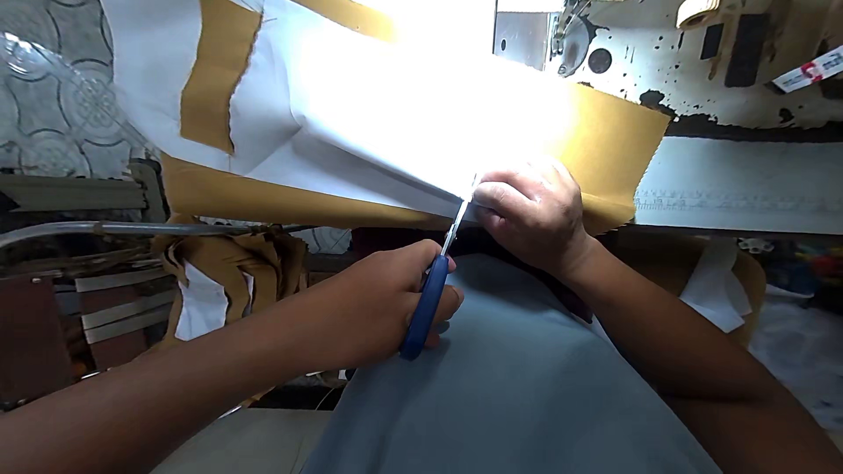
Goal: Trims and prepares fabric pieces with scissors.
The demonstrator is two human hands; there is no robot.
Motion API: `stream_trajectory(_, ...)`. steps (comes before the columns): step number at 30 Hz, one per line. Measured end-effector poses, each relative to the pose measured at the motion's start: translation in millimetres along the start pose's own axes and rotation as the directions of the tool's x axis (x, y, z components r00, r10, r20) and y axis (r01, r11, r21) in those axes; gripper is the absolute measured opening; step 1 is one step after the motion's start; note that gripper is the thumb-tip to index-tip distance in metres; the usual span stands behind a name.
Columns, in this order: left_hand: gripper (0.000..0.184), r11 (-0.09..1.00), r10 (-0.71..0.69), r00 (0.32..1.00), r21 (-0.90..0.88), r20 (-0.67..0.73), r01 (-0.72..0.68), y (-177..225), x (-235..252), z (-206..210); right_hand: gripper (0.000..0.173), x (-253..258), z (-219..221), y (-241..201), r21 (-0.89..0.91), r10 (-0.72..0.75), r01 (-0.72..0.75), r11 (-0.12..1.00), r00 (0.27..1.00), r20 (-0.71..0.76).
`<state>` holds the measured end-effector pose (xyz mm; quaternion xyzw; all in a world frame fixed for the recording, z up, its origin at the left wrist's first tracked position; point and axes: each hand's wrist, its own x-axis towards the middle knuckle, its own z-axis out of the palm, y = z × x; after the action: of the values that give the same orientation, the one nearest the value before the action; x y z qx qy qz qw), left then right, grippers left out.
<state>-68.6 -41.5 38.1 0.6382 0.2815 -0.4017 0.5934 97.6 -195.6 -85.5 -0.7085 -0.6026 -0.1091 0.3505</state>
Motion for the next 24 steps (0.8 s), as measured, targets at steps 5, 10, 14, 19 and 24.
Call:
stream_trajectory(5,0.026,0.999,0.026,1.000,0.039,-0.004,-0.026,0,2,0,0.010,-1,1,-1,-0.002,0.003,-0.003,1.000,1.000,-0.007)
stream_trajectory(10,0.026,0.998,0.034,0.999,0.056,-0.015,-0.033,-1,3,1,0.011,-2,0,0,0.003,0.000,0.000,1.000,1.000,-0.001)
stream_trajectory(14,0.027,0.993,0.028,1.000,0.113,-0.014,-0.026,-3,5,0,0.012,-1,0,-1,0.005,0.003,-0.004,1.000,1.000,0.021)
stream_trajectory(19,0.024,0.973,0.106,0.994,0.210,-0.032,-0.097,-15,4,3,0.010,5,-3,-3,0.035,0.038,-0.040,0.999,0.998,0.052)
stream_trajectory(24,0.039,0.995,0.097,0.995,0.030,-0.019,-0.096,-39,-30,0,0.042,37,-27,12,0.059,0.109,-0.157,0.986,0.867,0.486)
